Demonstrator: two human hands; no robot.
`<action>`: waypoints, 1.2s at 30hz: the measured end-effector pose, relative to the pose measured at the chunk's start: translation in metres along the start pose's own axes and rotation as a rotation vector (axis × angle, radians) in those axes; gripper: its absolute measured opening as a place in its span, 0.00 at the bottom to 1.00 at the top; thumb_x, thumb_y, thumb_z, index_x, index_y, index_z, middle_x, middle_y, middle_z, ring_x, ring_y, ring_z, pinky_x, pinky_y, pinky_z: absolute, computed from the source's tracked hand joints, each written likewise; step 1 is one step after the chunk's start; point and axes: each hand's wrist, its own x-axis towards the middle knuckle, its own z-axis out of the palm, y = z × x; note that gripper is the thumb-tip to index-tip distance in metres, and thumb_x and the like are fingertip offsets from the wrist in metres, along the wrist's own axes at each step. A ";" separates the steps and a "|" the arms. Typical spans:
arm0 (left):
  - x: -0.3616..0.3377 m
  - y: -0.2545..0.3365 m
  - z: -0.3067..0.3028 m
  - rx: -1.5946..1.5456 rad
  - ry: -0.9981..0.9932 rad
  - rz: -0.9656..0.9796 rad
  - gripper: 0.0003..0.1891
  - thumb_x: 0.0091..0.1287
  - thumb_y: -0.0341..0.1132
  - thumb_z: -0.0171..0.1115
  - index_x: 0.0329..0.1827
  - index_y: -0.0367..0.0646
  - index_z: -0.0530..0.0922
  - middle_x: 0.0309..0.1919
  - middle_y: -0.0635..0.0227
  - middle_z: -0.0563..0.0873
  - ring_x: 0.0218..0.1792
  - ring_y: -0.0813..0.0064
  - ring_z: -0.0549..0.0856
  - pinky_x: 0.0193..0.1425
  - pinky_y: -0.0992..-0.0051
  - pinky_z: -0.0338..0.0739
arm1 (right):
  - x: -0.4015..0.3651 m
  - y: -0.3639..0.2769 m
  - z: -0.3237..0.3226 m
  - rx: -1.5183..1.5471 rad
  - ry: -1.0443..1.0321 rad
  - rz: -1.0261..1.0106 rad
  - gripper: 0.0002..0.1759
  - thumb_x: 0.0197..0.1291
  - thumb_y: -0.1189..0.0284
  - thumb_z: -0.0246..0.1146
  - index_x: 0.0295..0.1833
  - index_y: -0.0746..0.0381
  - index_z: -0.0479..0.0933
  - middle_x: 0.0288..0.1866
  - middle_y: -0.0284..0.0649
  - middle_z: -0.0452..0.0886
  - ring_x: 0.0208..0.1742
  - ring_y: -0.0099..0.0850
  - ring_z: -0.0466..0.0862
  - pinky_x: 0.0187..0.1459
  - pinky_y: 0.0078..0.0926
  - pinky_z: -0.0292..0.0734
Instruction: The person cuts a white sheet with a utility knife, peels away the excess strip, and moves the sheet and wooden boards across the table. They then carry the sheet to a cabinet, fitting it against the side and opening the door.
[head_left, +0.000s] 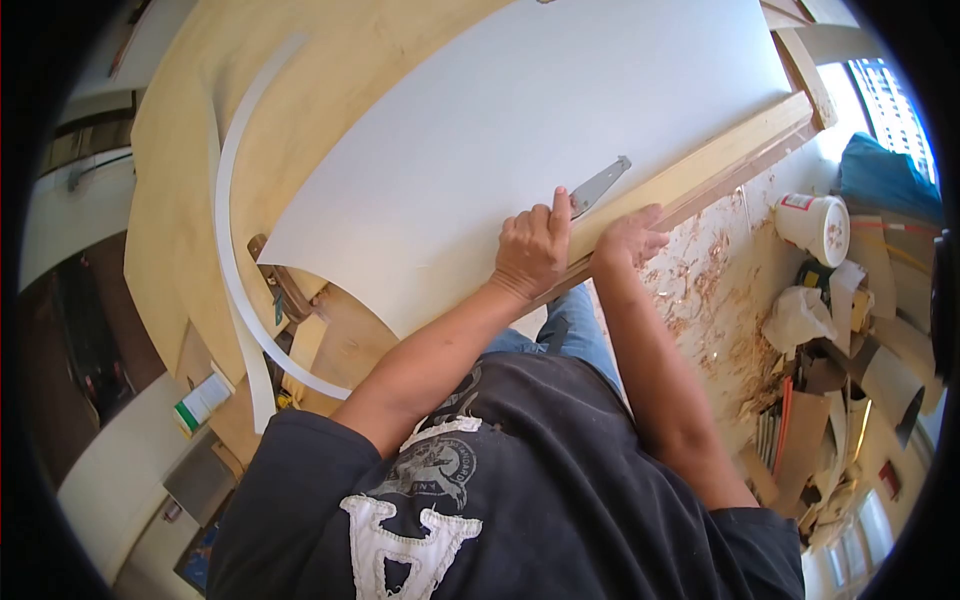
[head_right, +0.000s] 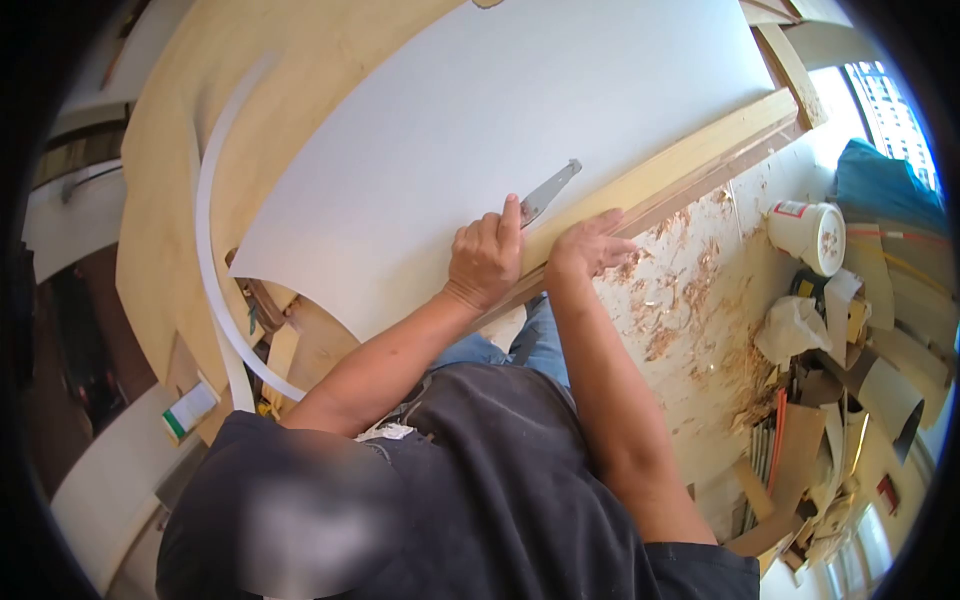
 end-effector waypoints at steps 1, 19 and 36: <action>-0.002 -0.002 0.001 -0.004 -0.009 0.006 0.29 0.61 0.32 0.64 0.66 0.32 0.71 0.29 0.63 0.78 0.26 0.66 0.80 0.29 0.65 0.75 | -0.014 -0.009 -0.005 0.123 0.047 0.050 0.51 0.70 0.35 0.36 0.80 0.67 0.45 0.77 0.68 0.53 0.70 0.61 0.70 0.69 0.50 0.70; 0.109 -0.002 0.019 -0.555 -0.636 0.031 0.26 0.75 0.40 0.47 0.76 0.54 0.65 0.43 0.50 0.86 0.39 0.51 0.87 0.48 0.55 0.82 | -0.027 -0.019 -0.012 0.084 0.154 -0.024 0.47 0.72 0.38 0.38 0.74 0.70 0.58 0.61 0.67 0.75 0.60 0.59 0.80 0.60 0.50 0.77; 0.077 -0.026 0.003 -0.449 -0.741 0.186 0.32 0.69 0.37 0.52 0.79 0.55 0.59 0.30 0.50 0.87 0.32 0.49 0.88 0.40 0.53 0.82 | -0.034 -0.021 -0.017 0.066 0.153 -0.001 0.50 0.71 0.35 0.36 0.76 0.72 0.55 0.61 0.69 0.75 0.62 0.59 0.78 0.63 0.48 0.75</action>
